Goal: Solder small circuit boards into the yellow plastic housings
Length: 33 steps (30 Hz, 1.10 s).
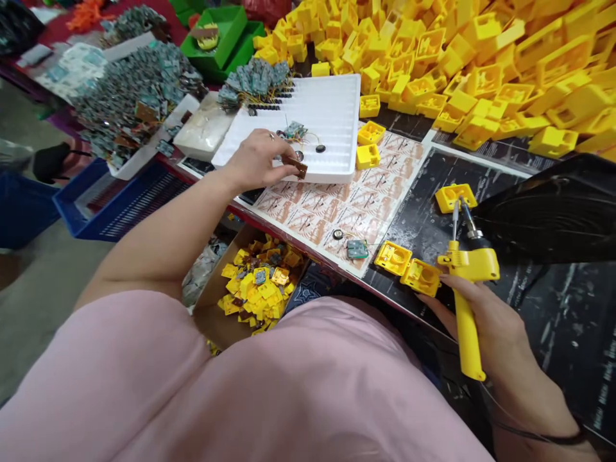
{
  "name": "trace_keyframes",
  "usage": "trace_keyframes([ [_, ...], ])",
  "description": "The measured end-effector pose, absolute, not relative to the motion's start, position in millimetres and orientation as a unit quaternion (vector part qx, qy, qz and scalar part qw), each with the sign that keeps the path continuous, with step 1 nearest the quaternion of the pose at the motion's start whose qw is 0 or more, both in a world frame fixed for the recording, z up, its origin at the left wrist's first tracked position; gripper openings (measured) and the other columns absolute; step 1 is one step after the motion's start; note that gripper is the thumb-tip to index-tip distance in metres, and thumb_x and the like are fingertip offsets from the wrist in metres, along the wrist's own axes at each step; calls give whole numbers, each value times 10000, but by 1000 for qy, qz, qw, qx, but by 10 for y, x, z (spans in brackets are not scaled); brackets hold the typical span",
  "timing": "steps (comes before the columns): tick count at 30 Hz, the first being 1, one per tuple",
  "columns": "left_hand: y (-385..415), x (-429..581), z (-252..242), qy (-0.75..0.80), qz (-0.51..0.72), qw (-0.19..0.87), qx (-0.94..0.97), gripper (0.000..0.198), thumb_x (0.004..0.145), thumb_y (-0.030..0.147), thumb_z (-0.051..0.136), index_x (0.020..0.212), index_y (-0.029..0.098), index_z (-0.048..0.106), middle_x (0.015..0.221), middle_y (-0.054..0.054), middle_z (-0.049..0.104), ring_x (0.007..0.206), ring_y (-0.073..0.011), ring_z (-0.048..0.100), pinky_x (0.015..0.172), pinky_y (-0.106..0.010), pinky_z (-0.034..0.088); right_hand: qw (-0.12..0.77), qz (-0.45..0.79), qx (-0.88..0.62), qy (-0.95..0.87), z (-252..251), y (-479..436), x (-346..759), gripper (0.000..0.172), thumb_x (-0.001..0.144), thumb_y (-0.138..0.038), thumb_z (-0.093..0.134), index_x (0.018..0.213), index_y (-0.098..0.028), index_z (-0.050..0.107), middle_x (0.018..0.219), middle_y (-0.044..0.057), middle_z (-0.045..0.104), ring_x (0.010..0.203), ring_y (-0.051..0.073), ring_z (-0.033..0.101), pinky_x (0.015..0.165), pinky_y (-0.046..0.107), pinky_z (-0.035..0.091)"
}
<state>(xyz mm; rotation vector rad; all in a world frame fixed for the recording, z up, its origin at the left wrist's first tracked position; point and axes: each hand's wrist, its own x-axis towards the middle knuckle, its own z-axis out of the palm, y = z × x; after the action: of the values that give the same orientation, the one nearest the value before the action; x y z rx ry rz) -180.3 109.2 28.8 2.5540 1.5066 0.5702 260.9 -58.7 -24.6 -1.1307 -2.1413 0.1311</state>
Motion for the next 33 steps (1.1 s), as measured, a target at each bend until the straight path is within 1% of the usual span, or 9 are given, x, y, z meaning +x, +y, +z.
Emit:
trace_keyframes([
  [3, 1218, -1796, 389, 535, 324, 167, 762, 665, 869, 827, 494, 1012, 193, 635, 956, -6, 721, 935, -139, 641, 851, -355, 548, 347, 15, -413, -842, -236, -550, 2478, 687, 764, -167, 827, 1375, -329, 556, 929, 43, 754, 705, 265, 745, 592, 317, 617],
  [6, 1216, -1644, 538, 535, 442, 249, 676, 708, 890, 853, 386, 1104, 202, 565, 1024, 28, 694, 938, -89, 620, 855, -315, 576, 348, 0, -394, -851, -152, -511, 2379, 640, 770, -266, 843, 1348, -268, 569, 962, 86, 759, 779, 298, 758, 642, 357, 630],
  [8, 1110, -1456, 624, 514, 440, 311, 667, 626, 918, 783, 472, 1133, 204, 573, 1005, -5, 695, 860, -108, 660, 748, -311, 589, 360, -14, -391, -847, -67, -514, 2345, 598, 794, -292, 824, 1338, -263, 579, 959, 86, 766, 780, 299, 760, 641, 365, 625],
  [12, 774, -924, 643, 467, 323, 406, 716, 481, 928, 540, 631, 1256, 189, 601, 788, -20, 700, 630, -134, 673, 528, -272, 523, 397, -40, -404, -823, 114, -586, 2273, 569, 876, -99, 688, 1395, -283, 546, 845, 5, 769, 645, 187, 731, 603, 251, 583],
  [16, 563, -359, 497, 407, 186, 470, 761, 358, 945, 298, 649, 1287, 195, 618, 631, 14, 665, 467, -104, 602, 465, -246, 486, 374, -38, -414, -829, 196, -553, 2123, 452, 859, -121, 727, 1264, -286, 615, 1064, 54, 759, 857, 200, 749, 723, 272, 595],
  [21, 529, 23, 391, 386, 91, 547, 737, 343, 1030, 267, 508, 1363, 230, 582, 665, -2, 712, 438, -105, 607, 456, -240, 461, 371, -46, -399, -837, 159, -390, 2047, 307, 903, -180, 697, 1191, -255, 620, 919, 25, 741, 773, 187, 718, 708, 307, 596],
  [25, 511, -36, 350, 340, 114, 643, 677, 399, 1052, 316, 388, 1408, 215, 537, 823, -66, 777, 574, -151, 711, 474, -248, 465, 433, -12, -430, -792, 118, -392, 2106, 390, 901, -112, 673, 1245, -248, 549, 1040, 31, 754, 882, 178, 746, 778, 306, 624],
  [29, 398, -125, 303, 296, 138, 713, 620, 426, 971, 361, 547, 1350, 165, 551, 960, -110, 774, 750, -178, 753, 595, -272, 548, 485, 9, -415, -769, 52, -386, 2149, 442, 871, -90, 693, 1240, -276, 539, 1113, 39, 742, 974, 209, 746, 851, 383, 640],
  [33, 324, -116, 266, 303, 242, 635, 668, 399, 865, 343, 707, 1208, 160, 618, 1000, -83, 736, 871, -148, 716, 730, -253, 570, 502, -13, -451, -738, 48, -381, 2126, 466, 829, -98, 751, 1214, -298, 580, 1059, 3, 748, 886, 193, 749, 827, 357, 641],
])
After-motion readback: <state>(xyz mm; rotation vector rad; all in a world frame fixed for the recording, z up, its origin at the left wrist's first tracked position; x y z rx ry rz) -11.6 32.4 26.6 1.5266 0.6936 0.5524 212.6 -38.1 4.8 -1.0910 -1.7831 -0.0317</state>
